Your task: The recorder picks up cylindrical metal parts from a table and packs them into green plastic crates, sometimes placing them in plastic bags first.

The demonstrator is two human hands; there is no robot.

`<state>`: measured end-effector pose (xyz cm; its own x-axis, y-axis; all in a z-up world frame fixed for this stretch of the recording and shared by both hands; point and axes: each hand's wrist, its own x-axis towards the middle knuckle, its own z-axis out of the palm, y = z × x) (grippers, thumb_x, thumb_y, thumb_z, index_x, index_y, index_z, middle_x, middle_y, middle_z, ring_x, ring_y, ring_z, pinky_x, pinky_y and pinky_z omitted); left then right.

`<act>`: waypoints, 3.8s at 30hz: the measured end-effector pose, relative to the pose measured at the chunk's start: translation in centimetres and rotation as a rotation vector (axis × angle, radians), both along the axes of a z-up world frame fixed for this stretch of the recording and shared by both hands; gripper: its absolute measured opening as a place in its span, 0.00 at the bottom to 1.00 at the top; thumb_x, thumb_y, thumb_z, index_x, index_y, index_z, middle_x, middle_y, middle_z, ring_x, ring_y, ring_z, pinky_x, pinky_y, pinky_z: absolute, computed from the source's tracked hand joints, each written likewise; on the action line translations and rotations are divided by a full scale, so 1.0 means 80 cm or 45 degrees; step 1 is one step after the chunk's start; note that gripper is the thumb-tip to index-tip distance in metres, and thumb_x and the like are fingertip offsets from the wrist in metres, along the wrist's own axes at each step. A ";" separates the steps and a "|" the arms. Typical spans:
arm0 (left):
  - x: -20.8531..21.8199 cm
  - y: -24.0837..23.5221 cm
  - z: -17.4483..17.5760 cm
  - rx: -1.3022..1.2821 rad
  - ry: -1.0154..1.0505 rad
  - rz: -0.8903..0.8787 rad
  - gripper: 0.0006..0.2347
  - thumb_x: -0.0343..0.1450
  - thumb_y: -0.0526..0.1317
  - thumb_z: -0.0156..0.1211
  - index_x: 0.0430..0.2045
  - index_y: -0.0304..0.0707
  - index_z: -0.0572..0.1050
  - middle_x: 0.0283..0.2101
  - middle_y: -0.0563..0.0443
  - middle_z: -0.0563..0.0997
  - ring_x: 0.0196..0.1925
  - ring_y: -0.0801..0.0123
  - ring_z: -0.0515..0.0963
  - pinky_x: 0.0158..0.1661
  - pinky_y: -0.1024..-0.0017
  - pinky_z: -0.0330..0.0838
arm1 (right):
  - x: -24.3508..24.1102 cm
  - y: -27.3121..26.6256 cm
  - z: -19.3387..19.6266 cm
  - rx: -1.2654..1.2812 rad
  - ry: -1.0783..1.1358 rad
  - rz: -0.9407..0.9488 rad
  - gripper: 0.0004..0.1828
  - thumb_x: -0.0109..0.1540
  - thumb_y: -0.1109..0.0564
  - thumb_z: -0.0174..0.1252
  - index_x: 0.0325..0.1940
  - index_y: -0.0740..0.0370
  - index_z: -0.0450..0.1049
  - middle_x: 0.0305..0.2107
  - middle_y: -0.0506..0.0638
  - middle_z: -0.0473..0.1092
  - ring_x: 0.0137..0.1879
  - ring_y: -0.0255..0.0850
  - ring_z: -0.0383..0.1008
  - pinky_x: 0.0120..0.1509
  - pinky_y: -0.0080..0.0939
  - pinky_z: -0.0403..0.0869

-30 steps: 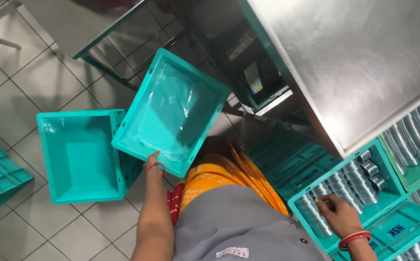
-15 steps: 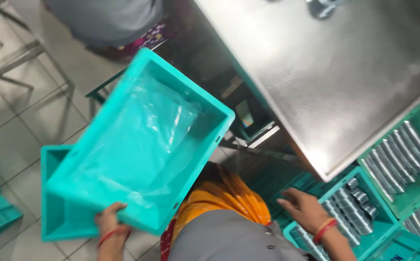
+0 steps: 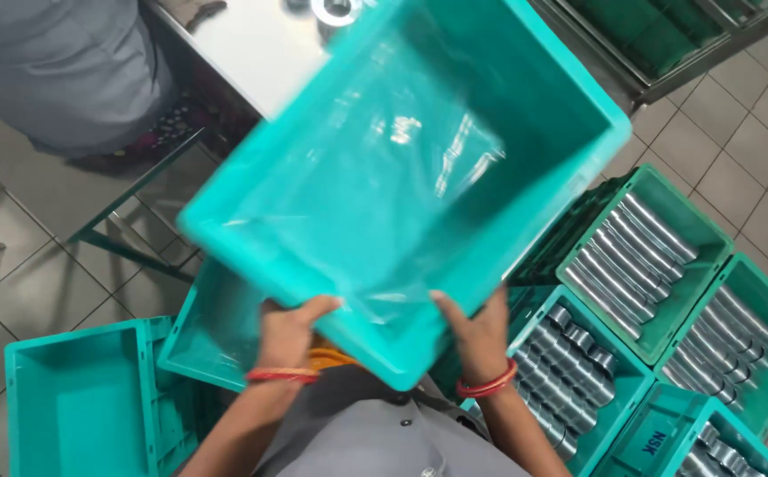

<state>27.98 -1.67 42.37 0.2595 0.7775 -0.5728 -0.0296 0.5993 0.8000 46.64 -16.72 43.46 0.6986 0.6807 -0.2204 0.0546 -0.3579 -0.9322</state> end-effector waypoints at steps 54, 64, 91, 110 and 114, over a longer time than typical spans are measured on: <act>0.289 0.506 -0.025 1.597 0.762 -0.554 0.22 0.58 0.26 0.67 0.46 0.38 0.72 0.31 0.46 0.81 0.37 0.58 0.79 0.45 0.60 0.55 | 0.329 0.615 -0.063 -0.603 -1.559 0.965 0.49 0.56 0.65 0.59 0.81 0.54 0.50 0.22 0.56 0.73 0.35 0.55 0.75 0.62 0.50 0.64; 0.319 0.486 -0.051 1.874 0.548 -0.746 0.24 0.61 0.24 0.64 0.52 0.36 0.73 0.28 0.46 0.79 0.38 0.57 0.79 0.56 0.57 0.64 | 0.381 0.595 0.002 -0.350 -0.727 0.387 0.53 0.37 0.61 0.77 0.64 0.56 0.62 0.35 0.58 0.74 0.43 0.54 0.76 0.49 0.51 0.74; 0.419 0.363 0.158 0.668 -0.547 -1.438 0.25 0.55 0.26 0.77 0.46 0.36 0.75 0.44 0.49 0.80 0.42 0.71 0.87 0.39 0.74 0.84 | 0.244 0.243 -0.003 0.134 1.514 -0.374 0.32 0.47 0.72 0.45 0.57 0.68 0.69 0.54 0.61 0.70 0.60 0.49 0.74 0.67 0.56 0.71; 0.407 0.297 0.025 0.797 0.030 -1.804 0.24 0.67 0.44 0.67 0.56 0.36 0.70 0.49 0.36 0.82 0.51 0.54 0.84 0.52 0.61 0.76 | 0.306 0.265 -0.055 0.608 1.215 -0.442 0.23 0.71 0.56 0.50 0.63 0.77 0.57 0.55 0.63 0.66 0.56 0.49 0.75 0.65 0.51 0.74; 0.337 0.320 0.074 0.662 -0.001 -1.499 0.19 0.71 0.47 0.61 0.51 0.34 0.82 0.46 0.45 0.89 0.47 0.55 0.88 0.50 0.63 0.80 | 0.296 0.275 -0.058 0.517 1.142 -0.588 0.35 0.68 0.64 0.47 0.72 0.82 0.39 0.67 0.72 0.58 0.67 0.51 0.69 0.73 0.50 0.70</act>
<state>54.91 23.95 48.32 0.9385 0.2116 -0.2728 0.3013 -0.1162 0.9464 70.32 5.26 38.78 0.6025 0.5310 -0.5958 -0.7658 0.1746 -0.6189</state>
